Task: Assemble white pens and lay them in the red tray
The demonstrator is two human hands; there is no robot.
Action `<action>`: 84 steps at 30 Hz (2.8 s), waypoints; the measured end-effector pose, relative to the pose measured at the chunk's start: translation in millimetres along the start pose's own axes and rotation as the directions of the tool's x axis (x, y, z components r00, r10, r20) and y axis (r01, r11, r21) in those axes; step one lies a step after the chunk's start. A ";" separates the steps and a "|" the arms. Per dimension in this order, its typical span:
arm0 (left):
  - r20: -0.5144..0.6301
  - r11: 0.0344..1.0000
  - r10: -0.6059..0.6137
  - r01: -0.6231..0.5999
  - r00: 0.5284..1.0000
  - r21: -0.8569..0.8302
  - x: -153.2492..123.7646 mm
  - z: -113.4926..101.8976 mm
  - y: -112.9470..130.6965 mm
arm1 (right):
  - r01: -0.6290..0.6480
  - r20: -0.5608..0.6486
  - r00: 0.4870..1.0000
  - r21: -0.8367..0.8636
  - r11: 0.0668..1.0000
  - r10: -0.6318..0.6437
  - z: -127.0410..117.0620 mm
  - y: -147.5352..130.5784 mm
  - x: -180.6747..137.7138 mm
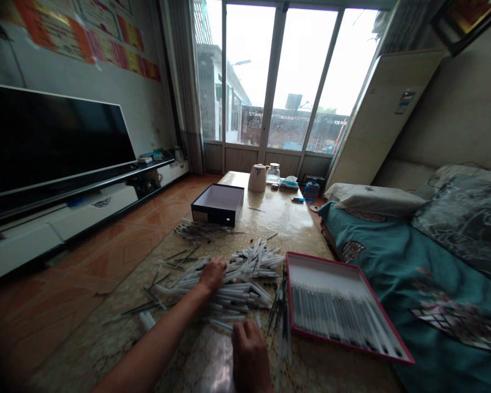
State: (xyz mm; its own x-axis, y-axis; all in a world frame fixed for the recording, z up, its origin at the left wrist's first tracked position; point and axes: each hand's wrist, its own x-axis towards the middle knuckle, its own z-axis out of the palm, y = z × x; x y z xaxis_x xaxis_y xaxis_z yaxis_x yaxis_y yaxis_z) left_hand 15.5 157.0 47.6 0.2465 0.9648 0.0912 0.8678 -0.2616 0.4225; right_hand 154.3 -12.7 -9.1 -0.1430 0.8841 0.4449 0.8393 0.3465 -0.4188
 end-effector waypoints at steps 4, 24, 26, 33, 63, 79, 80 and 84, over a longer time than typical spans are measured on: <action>-0.091 0.995 0.002 -0.011 0.996 -0.100 -12.7 -9.4 -4.8 | -0.018 -0.018 1.000 -0.014 1.000 0.017 -1.8 -3.1 0.4; 0.129 0.156 -0.337 0.190 0.933 -0.969 -155.3 7.5 -15.0 | -0.028 0.027 0.999 0.090 0.996 0.026 -23.5 -9.9 3.8; 0.098 0.273 -0.287 0.179 0.953 -0.945 -154.3 3.8 -16.3 | -0.050 0.041 0.998 0.085 0.995 0.047 -30.7 -10.5 8.5; 0.173 0.235 -0.251 0.233 0.952 -0.944 -151.8 -4.1 -21.8 | 0.024 0.103 0.995 -0.071 0.997 -0.017 -44.5 -7.2 13.6; 0.197 -0.315 -0.353 0.082 0.915 -0.945 -157.4 20.9 22.8 | 0.061 0.111 0.992 -0.024 0.998 -0.058 -23.2 -20.8 -0.2; 0.215 -0.257 -0.296 0.140 0.931 -0.956 -156.6 24.5 25.2 | -0.470 0.441 0.865 0.538 0.700 0.241 -29.0 -14.4 12.5; 0.202 -0.213 -0.301 0.141 0.932 -0.967 -156.9 24.9 25.8 | -0.442 0.386 0.885 0.516 0.734 0.262 -33.7 -11.3 13.1; 0.078 0.057 -0.345 0.104 0.935 -0.993 -158.5 25.8 28.8 | -0.444 0.128 0.894 0.380 0.811 0.430 -66.4 24.2 19.5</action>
State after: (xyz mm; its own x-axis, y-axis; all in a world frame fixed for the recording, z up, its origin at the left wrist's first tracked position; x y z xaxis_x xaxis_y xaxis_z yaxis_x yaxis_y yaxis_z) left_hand 12.6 -4.1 22.1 -0.0355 0.9907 -0.1310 -0.3530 0.1102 0.9291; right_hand 206.7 -7.9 42.0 0.1657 0.9793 0.1166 0.5449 0.0077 -0.8384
